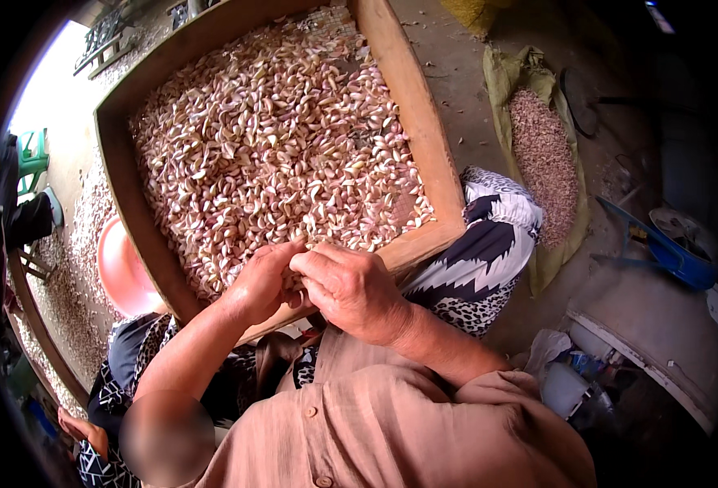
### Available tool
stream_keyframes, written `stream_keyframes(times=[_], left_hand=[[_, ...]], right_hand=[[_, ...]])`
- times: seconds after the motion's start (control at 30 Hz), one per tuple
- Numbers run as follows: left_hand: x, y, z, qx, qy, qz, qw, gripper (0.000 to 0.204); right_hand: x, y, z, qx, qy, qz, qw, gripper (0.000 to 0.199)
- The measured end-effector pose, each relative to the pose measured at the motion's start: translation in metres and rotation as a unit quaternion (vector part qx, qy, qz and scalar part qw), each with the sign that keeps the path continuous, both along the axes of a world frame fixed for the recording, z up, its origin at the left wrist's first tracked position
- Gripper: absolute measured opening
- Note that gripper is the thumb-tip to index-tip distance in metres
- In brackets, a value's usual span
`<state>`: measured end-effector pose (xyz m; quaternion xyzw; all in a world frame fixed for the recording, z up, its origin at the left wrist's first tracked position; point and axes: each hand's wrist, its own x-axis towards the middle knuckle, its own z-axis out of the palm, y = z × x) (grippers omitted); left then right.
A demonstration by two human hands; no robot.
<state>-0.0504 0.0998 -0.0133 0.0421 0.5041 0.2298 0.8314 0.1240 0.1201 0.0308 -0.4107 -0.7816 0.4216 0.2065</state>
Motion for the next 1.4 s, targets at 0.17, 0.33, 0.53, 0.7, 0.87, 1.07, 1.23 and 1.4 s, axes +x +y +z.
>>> stream_keyframes(times=[0.17, 0.33, 0.53, 0.7, 0.87, 1.07, 1.23, 1.4], left_hand=[[-0.006, -0.006, -0.015, 0.06, -0.013, -0.044, 0.997, 0.045], [-0.003, -0.004, -0.006, 0.076, -0.011, -0.093, 0.993, 0.048], [-0.005, -0.004, 0.005, 0.092, -0.029, -0.22, 0.971, 0.046], [-0.006, -0.011, 0.002, 0.129, -0.111, -0.308, 0.936, 0.043], [-0.008, -0.012, 0.002, 0.146, -0.153, -0.364, 0.907, 0.043], [-0.008, -0.011, 0.003, 0.128, -0.107, -0.356, 0.92, 0.044], [-0.011, -0.005, 0.0, 0.176, -0.078, -0.316, 0.929, 0.046], [-0.013, 0.006, 0.01, 0.192, -0.042, -0.305, 0.932, 0.047]], right_hand=[[0.027, 0.027, -0.02, 0.028, -0.1, -0.071, 0.992, 0.018], [0.066, 0.063, -0.073, 0.045, -0.313, -0.125, 0.94, 0.031], [-0.01, 0.055, -0.098, -0.051, -0.322, -0.089, 0.941, 0.036], [-0.044, 0.033, -0.067, -0.016, -0.012, 0.042, 0.999, 0.067], [0.005, 0.034, -0.064, -0.039, -0.092, 0.095, 0.99, 0.046], [0.066, 0.038, -0.055, -0.021, -0.264, -0.012, 0.964, 0.028], [0.056, 0.088, -0.075, 0.089, -0.234, -0.167, 0.954, 0.017], [0.042, 0.127, -0.113, 0.159, -0.317, -0.237, 0.904, 0.011]])
